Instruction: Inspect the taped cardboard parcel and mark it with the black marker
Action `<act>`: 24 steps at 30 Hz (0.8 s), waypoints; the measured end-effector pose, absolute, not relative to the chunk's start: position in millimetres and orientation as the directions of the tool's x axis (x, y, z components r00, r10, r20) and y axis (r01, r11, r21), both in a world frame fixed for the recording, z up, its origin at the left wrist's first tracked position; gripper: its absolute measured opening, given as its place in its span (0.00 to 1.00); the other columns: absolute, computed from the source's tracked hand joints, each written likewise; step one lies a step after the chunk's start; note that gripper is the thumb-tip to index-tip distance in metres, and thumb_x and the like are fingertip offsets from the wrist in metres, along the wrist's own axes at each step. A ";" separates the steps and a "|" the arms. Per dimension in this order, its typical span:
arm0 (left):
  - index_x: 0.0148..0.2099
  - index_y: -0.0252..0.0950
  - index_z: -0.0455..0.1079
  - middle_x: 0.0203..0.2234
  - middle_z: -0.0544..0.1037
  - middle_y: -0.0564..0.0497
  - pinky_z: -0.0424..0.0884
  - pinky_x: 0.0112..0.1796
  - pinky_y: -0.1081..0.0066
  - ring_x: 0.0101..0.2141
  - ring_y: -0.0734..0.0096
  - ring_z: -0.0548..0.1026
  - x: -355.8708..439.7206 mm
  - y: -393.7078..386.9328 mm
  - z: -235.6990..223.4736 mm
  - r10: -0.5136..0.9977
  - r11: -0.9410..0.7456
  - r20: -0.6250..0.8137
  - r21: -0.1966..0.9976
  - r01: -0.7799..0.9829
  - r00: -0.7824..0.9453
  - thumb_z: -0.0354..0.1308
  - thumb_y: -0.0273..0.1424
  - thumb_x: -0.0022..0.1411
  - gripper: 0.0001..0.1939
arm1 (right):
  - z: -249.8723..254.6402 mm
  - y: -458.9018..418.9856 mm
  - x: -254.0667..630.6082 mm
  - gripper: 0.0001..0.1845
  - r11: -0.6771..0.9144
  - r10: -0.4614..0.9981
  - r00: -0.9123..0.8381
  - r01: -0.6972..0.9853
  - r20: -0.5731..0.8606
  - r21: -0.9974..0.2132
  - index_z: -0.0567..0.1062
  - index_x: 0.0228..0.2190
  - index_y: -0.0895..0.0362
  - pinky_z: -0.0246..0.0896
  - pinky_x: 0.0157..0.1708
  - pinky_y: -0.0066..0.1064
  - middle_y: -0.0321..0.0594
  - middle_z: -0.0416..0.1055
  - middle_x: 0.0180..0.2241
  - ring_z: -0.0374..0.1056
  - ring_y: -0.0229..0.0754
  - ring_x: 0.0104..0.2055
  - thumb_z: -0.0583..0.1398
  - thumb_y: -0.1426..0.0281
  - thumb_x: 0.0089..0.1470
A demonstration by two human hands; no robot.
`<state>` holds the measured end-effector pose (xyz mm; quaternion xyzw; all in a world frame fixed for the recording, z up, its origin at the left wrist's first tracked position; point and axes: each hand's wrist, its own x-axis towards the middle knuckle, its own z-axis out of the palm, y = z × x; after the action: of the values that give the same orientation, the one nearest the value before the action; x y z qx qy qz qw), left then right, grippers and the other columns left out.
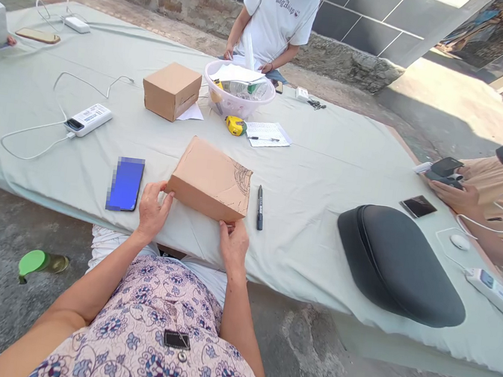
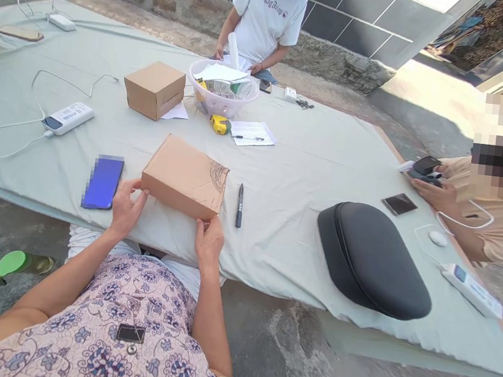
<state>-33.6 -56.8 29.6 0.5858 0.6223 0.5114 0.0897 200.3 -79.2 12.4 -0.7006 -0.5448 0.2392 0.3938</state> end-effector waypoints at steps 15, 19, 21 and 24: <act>0.70 0.41 0.57 0.64 0.68 0.38 0.69 0.61 0.55 0.63 0.55 0.69 -6.2 -74.4 82.3 0.480 -0.547 0.876 0.339 0.766 -0.046 0.58 0.31 0.68 0.30 | 40.8 -91.6 175.4 0.35 -0.290 0.957 -0.034 -0.077 -0.288 -0.954 0.68 0.54 0.55 0.59 0.24 0.26 0.47 0.80 0.47 0.78 0.40 0.31 0.63 0.50 0.50; 0.70 0.40 0.57 0.65 0.66 0.35 0.72 0.59 0.56 0.64 0.53 0.68 -2.9 -66.9 77.6 0.474 -0.531 0.880 0.304 0.791 -0.019 0.59 0.31 0.68 0.30 | 37.2 -91.0 182.8 0.30 -0.327 0.944 -0.028 0.067 -0.330 -0.943 0.73 0.47 0.59 0.52 0.20 0.26 0.42 0.81 0.33 0.70 0.35 0.21 0.62 0.50 0.50; 0.68 0.41 0.59 0.64 0.67 0.36 0.74 0.56 0.59 0.63 0.54 0.70 -1.9 -63.9 74.4 0.483 -0.517 0.876 0.287 0.806 -0.002 0.58 0.30 0.69 0.28 | 38.6 -90.9 187.7 0.26 -0.329 0.941 -0.027 0.155 -0.337 -0.932 0.75 0.42 0.59 0.52 0.21 0.26 0.40 0.80 0.30 0.67 0.34 0.19 0.61 0.51 0.51; 0.65 0.41 0.64 0.62 0.69 0.37 0.76 0.53 0.62 0.61 0.56 0.72 -0.4 -63.1 73.0 0.484 -0.518 0.875 0.270 0.811 0.018 0.56 0.29 0.70 0.23 | 43.3 -90.8 198.4 0.19 -0.298 0.946 -0.027 0.308 -0.322 -0.903 0.77 0.33 0.57 0.55 0.23 0.28 0.38 0.79 0.27 0.67 0.34 0.19 0.59 0.53 0.53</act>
<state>-0.4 -63.1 73.0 0.6963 0.4652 0.5239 -0.1559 198.4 -90.8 43.3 -0.6235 -0.5030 0.5103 0.3128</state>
